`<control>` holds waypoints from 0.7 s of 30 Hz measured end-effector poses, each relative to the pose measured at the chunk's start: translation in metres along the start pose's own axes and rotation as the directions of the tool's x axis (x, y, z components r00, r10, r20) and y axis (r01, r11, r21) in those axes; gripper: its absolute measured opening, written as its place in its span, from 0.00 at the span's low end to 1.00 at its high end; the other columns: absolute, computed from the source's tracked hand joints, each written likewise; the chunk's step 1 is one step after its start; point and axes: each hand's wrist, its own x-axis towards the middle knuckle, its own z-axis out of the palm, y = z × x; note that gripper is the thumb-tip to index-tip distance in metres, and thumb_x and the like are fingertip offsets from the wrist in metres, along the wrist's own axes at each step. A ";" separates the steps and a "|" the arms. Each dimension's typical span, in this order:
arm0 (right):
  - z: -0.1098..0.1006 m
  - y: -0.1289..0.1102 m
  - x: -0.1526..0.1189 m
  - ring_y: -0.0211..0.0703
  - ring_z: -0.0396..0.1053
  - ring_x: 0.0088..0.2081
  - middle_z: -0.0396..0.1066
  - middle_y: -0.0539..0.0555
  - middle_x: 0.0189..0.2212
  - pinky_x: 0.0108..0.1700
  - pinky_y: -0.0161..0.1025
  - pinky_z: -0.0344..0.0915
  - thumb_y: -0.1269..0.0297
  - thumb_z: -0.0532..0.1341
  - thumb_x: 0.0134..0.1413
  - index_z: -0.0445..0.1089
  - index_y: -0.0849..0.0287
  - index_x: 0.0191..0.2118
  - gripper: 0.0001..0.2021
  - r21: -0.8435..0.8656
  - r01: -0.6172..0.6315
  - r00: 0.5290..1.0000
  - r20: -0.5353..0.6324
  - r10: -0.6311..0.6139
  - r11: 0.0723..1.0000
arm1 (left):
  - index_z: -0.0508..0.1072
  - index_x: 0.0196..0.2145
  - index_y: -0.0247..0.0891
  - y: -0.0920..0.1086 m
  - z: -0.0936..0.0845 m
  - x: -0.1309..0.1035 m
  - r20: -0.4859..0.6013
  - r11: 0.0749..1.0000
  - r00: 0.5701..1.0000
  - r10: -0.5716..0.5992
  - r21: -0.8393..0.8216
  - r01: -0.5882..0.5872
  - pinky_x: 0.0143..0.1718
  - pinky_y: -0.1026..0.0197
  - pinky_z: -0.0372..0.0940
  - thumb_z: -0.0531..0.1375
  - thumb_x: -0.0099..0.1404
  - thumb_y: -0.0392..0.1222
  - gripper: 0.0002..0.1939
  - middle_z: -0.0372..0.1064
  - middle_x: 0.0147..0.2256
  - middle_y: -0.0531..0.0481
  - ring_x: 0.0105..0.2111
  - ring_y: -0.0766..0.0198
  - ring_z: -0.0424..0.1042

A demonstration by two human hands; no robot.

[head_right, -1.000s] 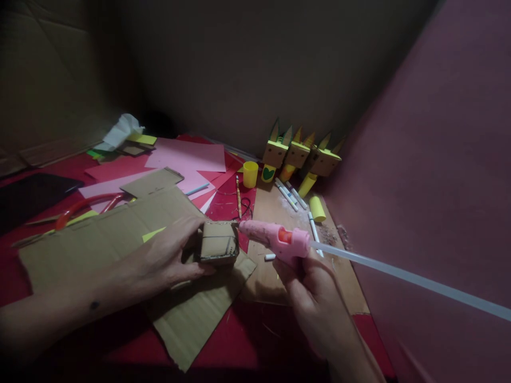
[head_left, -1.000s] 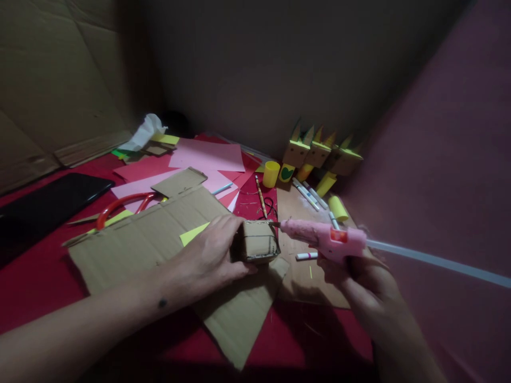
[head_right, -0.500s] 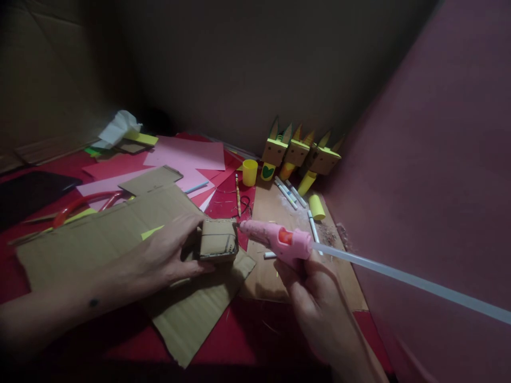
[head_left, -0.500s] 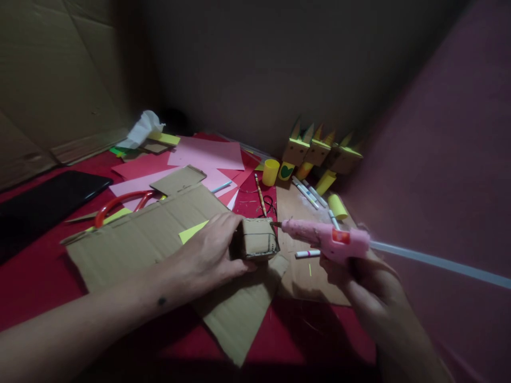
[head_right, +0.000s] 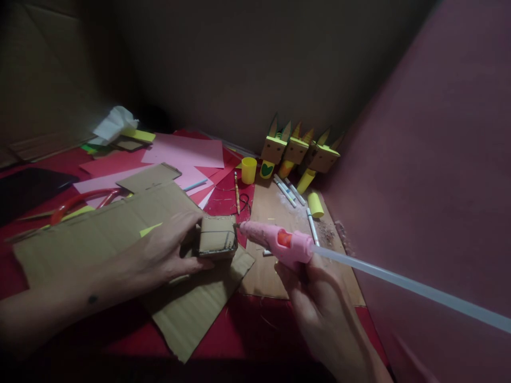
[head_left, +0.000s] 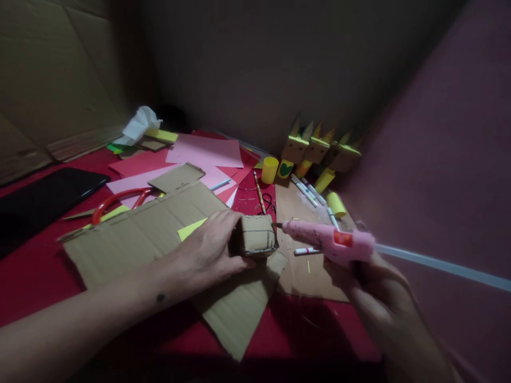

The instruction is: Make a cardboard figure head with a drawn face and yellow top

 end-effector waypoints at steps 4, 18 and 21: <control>0.005 -0.010 0.011 0.55 0.76 0.37 0.78 0.54 0.30 0.40 0.48 0.75 0.62 0.60 0.61 0.79 0.51 0.40 0.09 0.069 0.035 0.996 0.085 -0.040 0.997 | 0.66 0.36 0.39 0.001 0.001 0.001 -0.011 1.000 1.000 0.001 -0.002 -0.001 0.36 0.54 0.61 0.65 0.58 0.52 0.17 0.68 0.37 0.47 0.37 0.53 0.67; 0.003 -0.004 0.004 0.53 0.74 0.29 0.74 0.52 0.24 0.29 0.46 0.74 0.61 0.63 0.58 0.78 0.50 0.34 0.05 0.014 0.022 0.999 0.029 -0.023 1.000 | 0.66 0.36 0.39 0.001 -0.001 0.000 0.021 0.999 0.999 -0.026 0.027 0.025 0.36 0.54 0.60 0.64 0.59 0.52 0.16 0.67 0.37 0.46 0.36 0.53 0.67; 0.001 -0.004 0.002 0.54 0.75 0.32 0.76 0.53 0.25 0.31 0.45 0.74 0.61 0.63 0.59 0.79 0.51 0.38 0.06 0.013 0.017 0.998 0.053 -0.017 1.000 | 0.66 0.36 0.39 0.001 -0.001 0.001 0.013 1.000 1.000 -0.017 0.005 0.017 0.35 0.54 0.60 0.65 0.58 0.53 0.18 0.67 0.37 0.47 0.36 0.54 0.67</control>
